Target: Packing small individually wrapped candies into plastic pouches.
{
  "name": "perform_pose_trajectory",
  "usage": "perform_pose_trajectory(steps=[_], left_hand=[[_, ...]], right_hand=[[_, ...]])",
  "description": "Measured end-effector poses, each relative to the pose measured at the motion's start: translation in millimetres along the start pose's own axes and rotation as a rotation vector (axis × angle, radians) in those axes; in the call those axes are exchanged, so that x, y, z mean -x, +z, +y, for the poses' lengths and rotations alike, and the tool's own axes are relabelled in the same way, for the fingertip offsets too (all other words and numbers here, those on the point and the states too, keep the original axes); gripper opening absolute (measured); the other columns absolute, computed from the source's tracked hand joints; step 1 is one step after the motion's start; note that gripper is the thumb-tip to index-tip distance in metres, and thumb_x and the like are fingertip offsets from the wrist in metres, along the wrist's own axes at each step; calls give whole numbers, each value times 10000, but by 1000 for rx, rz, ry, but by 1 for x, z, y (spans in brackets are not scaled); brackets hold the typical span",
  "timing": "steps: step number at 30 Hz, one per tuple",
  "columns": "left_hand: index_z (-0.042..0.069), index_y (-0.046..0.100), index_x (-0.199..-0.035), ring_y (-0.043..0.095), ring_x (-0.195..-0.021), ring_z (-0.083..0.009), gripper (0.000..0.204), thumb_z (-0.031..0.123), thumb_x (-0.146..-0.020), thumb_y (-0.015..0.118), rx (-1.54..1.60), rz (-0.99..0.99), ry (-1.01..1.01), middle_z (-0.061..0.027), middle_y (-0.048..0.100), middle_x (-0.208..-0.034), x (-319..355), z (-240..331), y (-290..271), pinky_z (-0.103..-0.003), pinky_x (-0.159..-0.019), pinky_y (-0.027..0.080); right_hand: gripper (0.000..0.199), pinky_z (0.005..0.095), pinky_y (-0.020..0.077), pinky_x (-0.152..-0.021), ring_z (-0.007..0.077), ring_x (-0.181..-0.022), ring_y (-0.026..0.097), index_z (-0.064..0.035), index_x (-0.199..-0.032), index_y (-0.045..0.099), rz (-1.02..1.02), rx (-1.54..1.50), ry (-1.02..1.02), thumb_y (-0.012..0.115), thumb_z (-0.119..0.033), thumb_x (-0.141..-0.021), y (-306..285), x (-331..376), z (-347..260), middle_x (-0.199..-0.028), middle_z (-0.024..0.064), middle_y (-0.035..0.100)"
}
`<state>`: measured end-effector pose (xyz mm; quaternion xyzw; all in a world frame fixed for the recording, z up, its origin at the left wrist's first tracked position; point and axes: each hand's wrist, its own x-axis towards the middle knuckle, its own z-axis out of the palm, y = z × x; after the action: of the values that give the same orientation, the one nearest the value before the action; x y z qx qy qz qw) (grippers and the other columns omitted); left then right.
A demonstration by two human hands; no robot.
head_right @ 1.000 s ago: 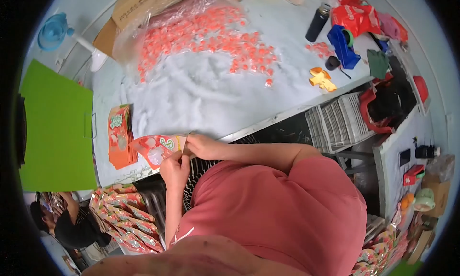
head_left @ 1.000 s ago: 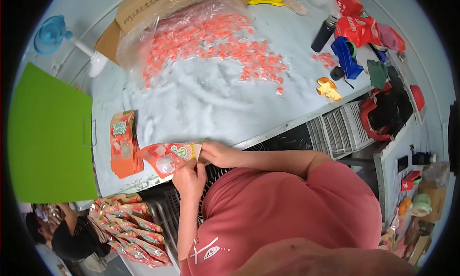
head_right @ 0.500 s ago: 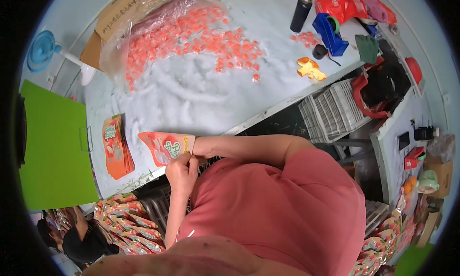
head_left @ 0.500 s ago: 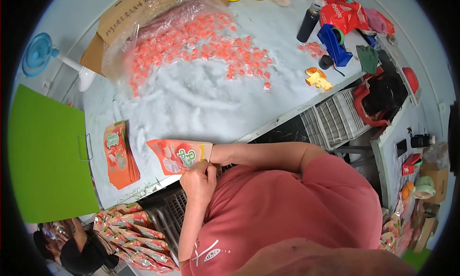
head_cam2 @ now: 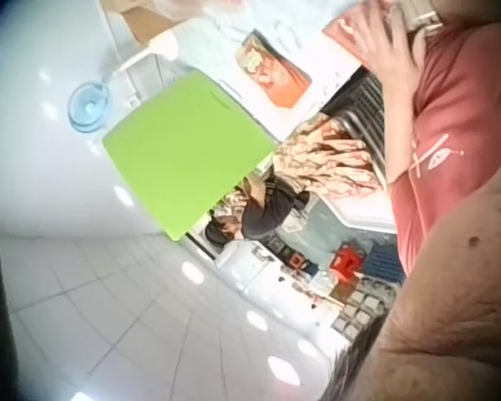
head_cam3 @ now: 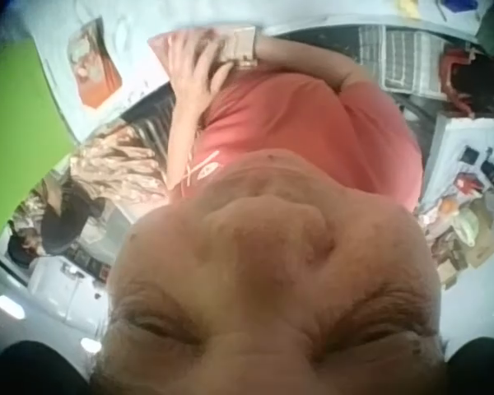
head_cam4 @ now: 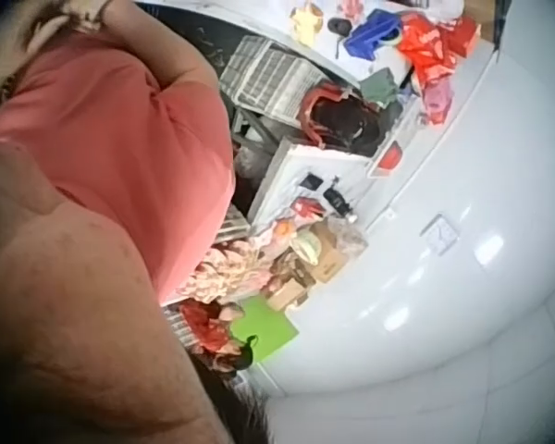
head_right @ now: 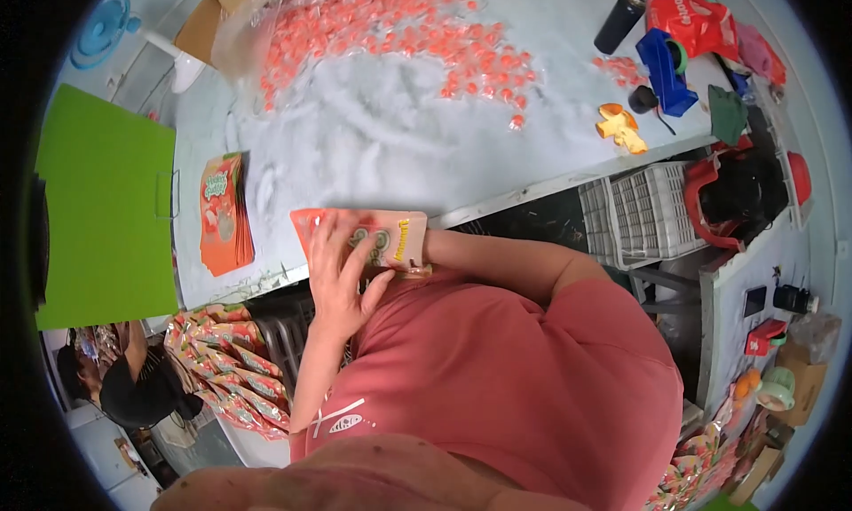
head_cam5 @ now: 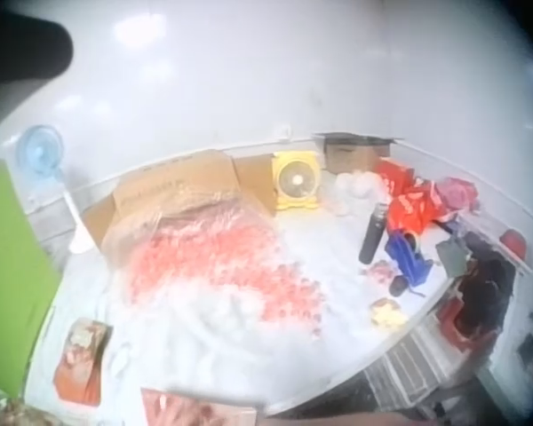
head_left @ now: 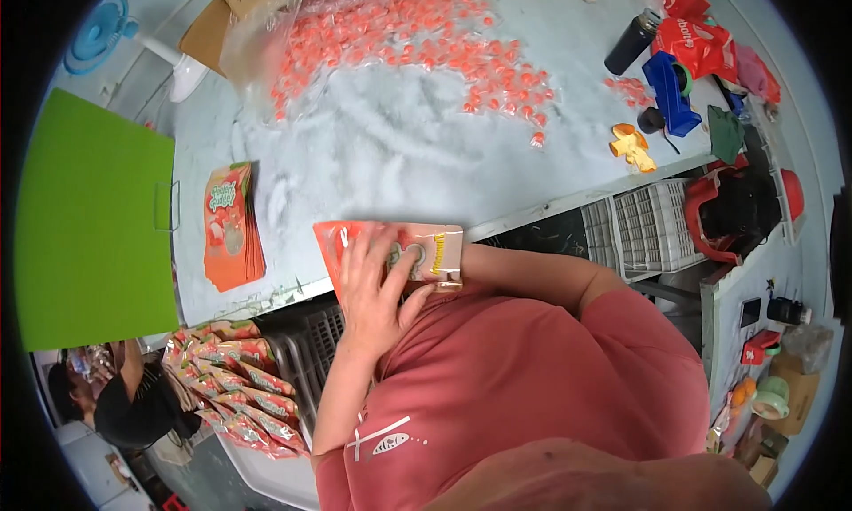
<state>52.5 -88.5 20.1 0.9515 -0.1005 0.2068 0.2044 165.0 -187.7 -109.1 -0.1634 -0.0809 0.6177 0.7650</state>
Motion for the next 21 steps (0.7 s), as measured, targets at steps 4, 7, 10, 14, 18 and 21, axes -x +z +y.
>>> perform_pose_trajectory(steps=[4, 7, 10, 14, 18, 21], left_hand=[[96, 557, -1349, 460, -1313, -364, 673, 445, -801, 733, -63, -197, -17, -167, 527, -1370, 18, -3, 6, -559, -1077, 328], [84, 567, -1330, 528, -1210, -350, 659, 465, -813, 713, -172, -206, 9, -158, 556, -1325, 29, -4, 14, -509, -1037, 366], [53, 575, -1301, 584, -1055, -310, 655, 467, -813, 713, -80, -214, -53, -130, 619, -1191, 50, -10, 26, -466, -955, 411], [23, 601, -1225, 611, -875, -284, 604, 426, -799, 744, -58, -156, -70, -109, 656, -965, 59, -12, 39, -409, -818, 468], [30, 636, -1159, 628, -744, -307, 401, 239, -833, 742, -25, -98, -89, -127, 634, -797, 73, -24, 42, -399, -703, 502], [27, 672, -1023, 618, -631, -315, 177, 112, -868, 684, -7, -109, -127, -126, 605, -678, 76, -25, 40, -401, -610, 499]], right_hand=[[281, 324, 490, -862, 192, -1000, 598, -107, -1161, 628, -165, 487, 86, 538, -286, -963, -12, 25, 0, -1127, 87, 637], [293, 328, 473, -899, 199, -1026, 590, -101, -1181, 616, -266, 847, 126, 565, -272, -948, -20, 39, 1, -1146, 86, 631], [314, 332, 455, -937, 205, -1053, 582, -95, -1200, 603, -369, 1213, 169, 591, -259, -933, -24, 46, -1, -1165, 85, 625], [273, 323, 461, -930, 204, -1008, 591, -52, -1160, 623, -507, 1518, 167, 616, -171, -915, -11, 53, -19, -1091, 79, 648], [229, 336, 479, -912, 251, -981, 627, 3, -1100, 641, -52, 1174, 396, 592, -134, -922, 51, 70, -82, -1097, 138, 665], [311, 354, 464, -984, 253, -1118, 617, -12, -1228, 627, 367, 1708, -469, 571, -84, -930, -12, 86, -114, -1207, 150, 650]])
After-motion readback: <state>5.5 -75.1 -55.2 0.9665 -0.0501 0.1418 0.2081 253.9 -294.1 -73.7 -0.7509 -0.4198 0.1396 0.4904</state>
